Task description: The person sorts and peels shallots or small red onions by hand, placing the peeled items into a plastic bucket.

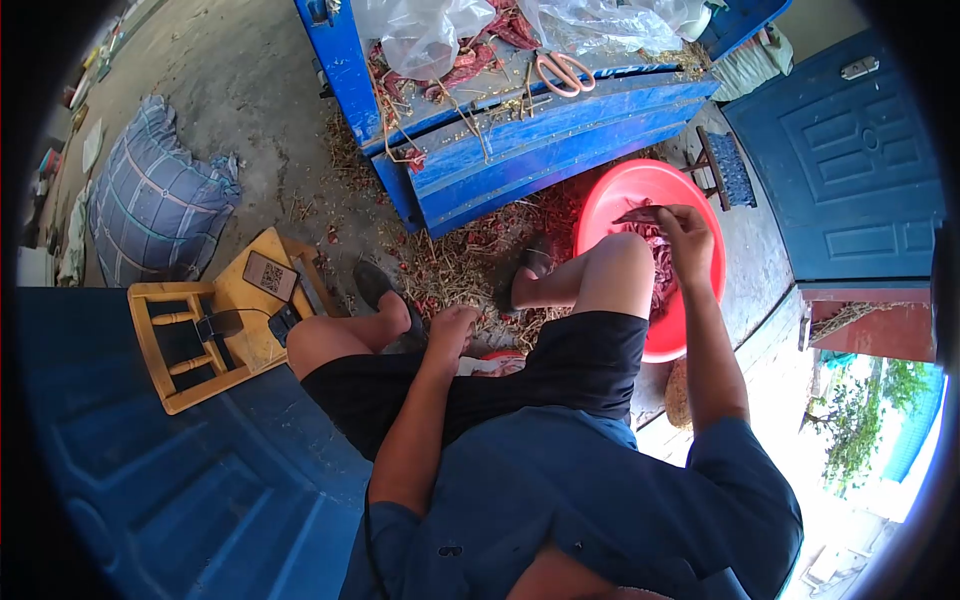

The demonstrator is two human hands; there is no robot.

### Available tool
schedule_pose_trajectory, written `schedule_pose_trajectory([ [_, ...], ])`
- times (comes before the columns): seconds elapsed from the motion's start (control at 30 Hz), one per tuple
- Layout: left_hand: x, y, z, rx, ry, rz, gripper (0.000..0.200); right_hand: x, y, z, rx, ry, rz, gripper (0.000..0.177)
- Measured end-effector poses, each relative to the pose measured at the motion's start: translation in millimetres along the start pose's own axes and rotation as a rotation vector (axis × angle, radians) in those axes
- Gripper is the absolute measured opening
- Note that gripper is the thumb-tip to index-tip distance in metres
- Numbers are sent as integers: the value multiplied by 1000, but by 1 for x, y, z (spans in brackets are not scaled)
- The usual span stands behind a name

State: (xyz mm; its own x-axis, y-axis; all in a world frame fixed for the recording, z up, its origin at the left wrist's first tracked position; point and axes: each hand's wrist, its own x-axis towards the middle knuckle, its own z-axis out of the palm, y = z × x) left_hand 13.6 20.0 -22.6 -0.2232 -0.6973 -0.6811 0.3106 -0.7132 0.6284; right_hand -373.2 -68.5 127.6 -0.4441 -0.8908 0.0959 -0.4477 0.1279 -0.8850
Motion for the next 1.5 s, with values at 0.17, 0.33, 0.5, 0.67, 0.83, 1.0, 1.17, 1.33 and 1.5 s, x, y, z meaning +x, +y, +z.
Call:
schedule_pose_trajectory([
  [0.17,6,7,12,-17,-68,-37,11,22,0,-44,-606,-89,-159,37],
  [0.33,4,6,12,20,-69,-44,10,50,-92,116,59,-404,-190,29],
  [0.5,-1,10,-7,-41,9,35,9,89,-183,243,-307,-277,-813,27],
  [0.67,-13,20,-19,-103,47,53,10,116,-207,296,-758,-379,-643,28],
  [0.83,-10,20,-17,-96,22,72,10,124,-193,284,-607,-256,-679,28],
  [1.0,-6,17,-5,-44,-14,60,11,84,-175,224,217,-523,-306,20],
  [1.17,-6,11,4,-38,-38,40,9,13,-133,169,369,-527,-56,18],
  [1.33,-10,10,3,-42,-28,46,9,-90,-13,159,286,-1302,583,16],
  [1.5,-13,6,4,-45,62,98,13,-174,-11,178,399,-1440,636,18],
])
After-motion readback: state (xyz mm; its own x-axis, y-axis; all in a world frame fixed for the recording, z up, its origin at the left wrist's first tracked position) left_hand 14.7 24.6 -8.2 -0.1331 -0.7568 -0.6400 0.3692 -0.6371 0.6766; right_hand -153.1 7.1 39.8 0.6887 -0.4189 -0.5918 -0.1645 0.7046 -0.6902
